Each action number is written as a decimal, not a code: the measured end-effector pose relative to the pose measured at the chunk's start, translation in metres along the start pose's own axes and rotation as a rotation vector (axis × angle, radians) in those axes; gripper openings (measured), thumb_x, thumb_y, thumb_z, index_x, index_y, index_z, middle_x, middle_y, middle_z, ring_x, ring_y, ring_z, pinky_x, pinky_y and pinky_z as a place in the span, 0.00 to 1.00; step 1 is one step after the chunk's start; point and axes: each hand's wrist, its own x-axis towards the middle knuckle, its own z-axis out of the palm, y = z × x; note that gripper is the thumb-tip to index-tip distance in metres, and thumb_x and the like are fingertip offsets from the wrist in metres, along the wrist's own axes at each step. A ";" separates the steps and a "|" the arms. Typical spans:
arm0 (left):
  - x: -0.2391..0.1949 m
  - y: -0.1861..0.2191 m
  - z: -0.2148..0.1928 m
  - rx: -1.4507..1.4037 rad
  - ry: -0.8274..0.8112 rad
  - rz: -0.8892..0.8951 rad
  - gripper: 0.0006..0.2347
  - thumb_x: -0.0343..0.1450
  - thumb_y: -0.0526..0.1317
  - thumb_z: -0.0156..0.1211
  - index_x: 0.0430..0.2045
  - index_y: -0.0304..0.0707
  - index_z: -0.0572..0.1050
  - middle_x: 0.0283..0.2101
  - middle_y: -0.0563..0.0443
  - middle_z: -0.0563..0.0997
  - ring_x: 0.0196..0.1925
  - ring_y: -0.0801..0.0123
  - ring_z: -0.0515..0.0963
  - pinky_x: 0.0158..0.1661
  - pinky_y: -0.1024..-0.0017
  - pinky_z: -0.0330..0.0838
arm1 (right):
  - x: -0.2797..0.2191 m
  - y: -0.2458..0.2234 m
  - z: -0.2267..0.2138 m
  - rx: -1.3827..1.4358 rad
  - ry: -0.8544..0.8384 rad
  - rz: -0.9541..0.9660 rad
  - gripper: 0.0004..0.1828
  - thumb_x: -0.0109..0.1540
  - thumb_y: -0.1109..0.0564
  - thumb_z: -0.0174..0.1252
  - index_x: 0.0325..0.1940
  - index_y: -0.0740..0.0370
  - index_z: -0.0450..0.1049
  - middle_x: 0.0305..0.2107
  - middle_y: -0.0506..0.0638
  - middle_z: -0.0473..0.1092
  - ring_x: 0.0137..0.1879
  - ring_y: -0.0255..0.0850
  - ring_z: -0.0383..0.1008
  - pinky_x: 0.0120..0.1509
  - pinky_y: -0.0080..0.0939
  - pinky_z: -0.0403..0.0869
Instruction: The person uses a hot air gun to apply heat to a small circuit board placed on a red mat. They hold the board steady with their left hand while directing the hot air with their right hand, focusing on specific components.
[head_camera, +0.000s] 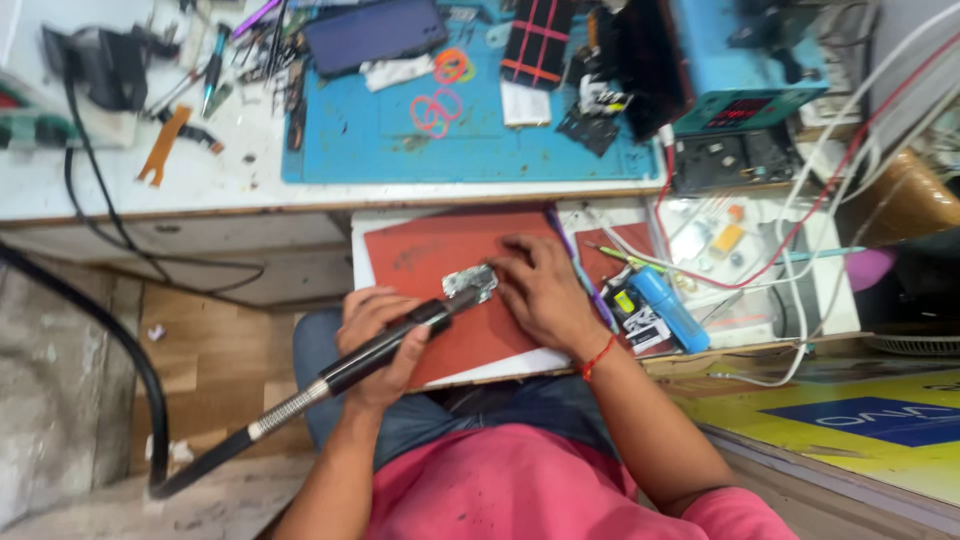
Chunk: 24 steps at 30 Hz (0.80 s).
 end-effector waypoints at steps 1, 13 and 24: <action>0.002 0.001 -0.001 0.010 0.007 -0.022 0.13 0.68 0.45 0.67 0.37 0.34 0.80 0.39 0.46 0.84 0.50 0.54 0.80 0.60 0.60 0.70 | 0.002 -0.002 -0.004 0.019 0.010 -0.020 0.20 0.59 0.57 0.63 0.56 0.56 0.76 0.57 0.56 0.67 0.62 0.56 0.65 0.68 0.52 0.66; 0.003 -0.001 -0.001 -0.002 -0.007 0.005 0.12 0.68 0.43 0.66 0.38 0.32 0.80 0.37 0.45 0.83 0.48 0.54 0.79 0.58 0.59 0.69 | -0.054 0.008 -0.132 0.806 -0.090 -0.032 0.07 0.65 0.53 0.57 0.37 0.54 0.67 0.27 0.47 0.65 0.31 0.43 0.67 0.58 0.45 0.75; 0.006 0.005 -0.004 -0.022 -0.018 0.036 0.11 0.67 0.41 0.67 0.35 0.31 0.79 0.37 0.45 0.84 0.47 0.57 0.80 0.58 0.57 0.70 | 0.018 -0.042 -0.122 0.529 -0.101 0.178 0.05 0.67 0.59 0.56 0.44 0.63 0.73 0.28 0.53 0.68 0.34 0.45 0.67 0.41 0.42 0.70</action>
